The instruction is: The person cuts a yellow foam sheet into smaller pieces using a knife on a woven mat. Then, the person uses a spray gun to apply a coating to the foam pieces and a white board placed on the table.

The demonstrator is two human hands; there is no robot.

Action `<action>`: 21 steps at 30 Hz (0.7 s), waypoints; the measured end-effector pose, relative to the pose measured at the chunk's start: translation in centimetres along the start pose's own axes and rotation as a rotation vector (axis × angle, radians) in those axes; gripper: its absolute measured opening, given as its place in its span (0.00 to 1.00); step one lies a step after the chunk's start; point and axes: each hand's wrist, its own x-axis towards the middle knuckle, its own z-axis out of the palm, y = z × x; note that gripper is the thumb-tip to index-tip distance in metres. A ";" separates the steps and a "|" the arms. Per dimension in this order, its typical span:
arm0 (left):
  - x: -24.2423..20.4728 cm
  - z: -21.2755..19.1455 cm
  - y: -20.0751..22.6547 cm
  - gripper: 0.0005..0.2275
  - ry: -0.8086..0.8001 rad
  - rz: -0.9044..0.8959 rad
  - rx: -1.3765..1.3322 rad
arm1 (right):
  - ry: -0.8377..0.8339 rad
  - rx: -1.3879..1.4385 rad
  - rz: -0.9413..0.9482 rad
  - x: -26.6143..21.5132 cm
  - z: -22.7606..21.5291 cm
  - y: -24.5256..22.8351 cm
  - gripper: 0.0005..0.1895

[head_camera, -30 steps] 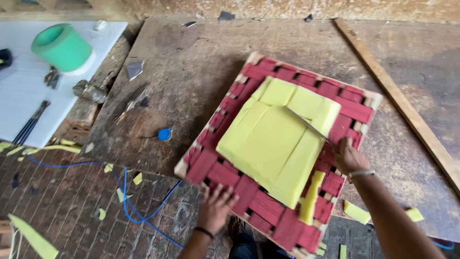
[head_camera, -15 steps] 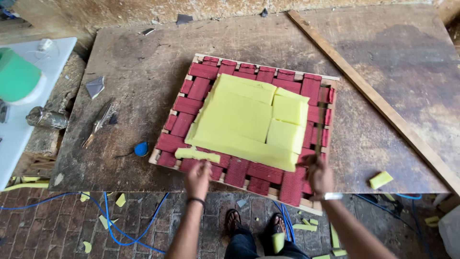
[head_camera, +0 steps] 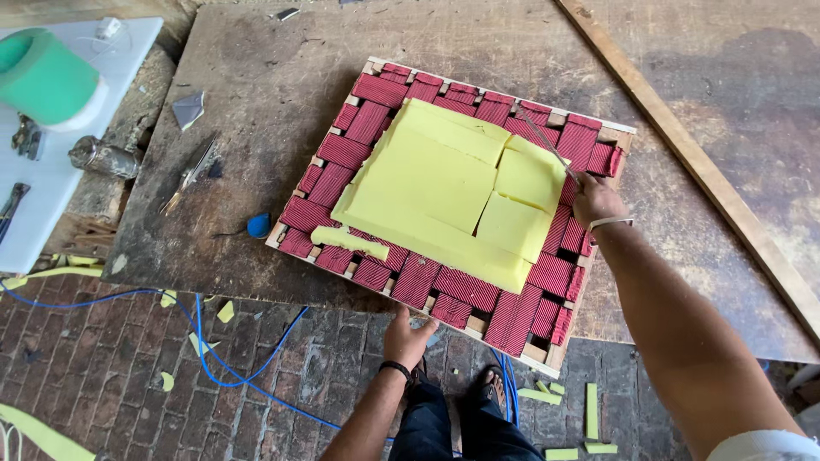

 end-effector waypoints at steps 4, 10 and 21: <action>-0.6 -0.3 1.5 0.41 0.103 0.056 -0.089 | 0.037 -0.060 -0.014 0.1 -0.9 -0.2 0.23; 4.2 -4.5 1.3 0.36 0.246 -0.030 -0.188 | -0.112 0.079 0.380 -9.0 -0.5 1.1 0.24; 22.5 -18.9 3.2 0.34 0.455 0.284 0.081 | -0.053 0.843 0.497 -25.0 6.1 -6.7 0.15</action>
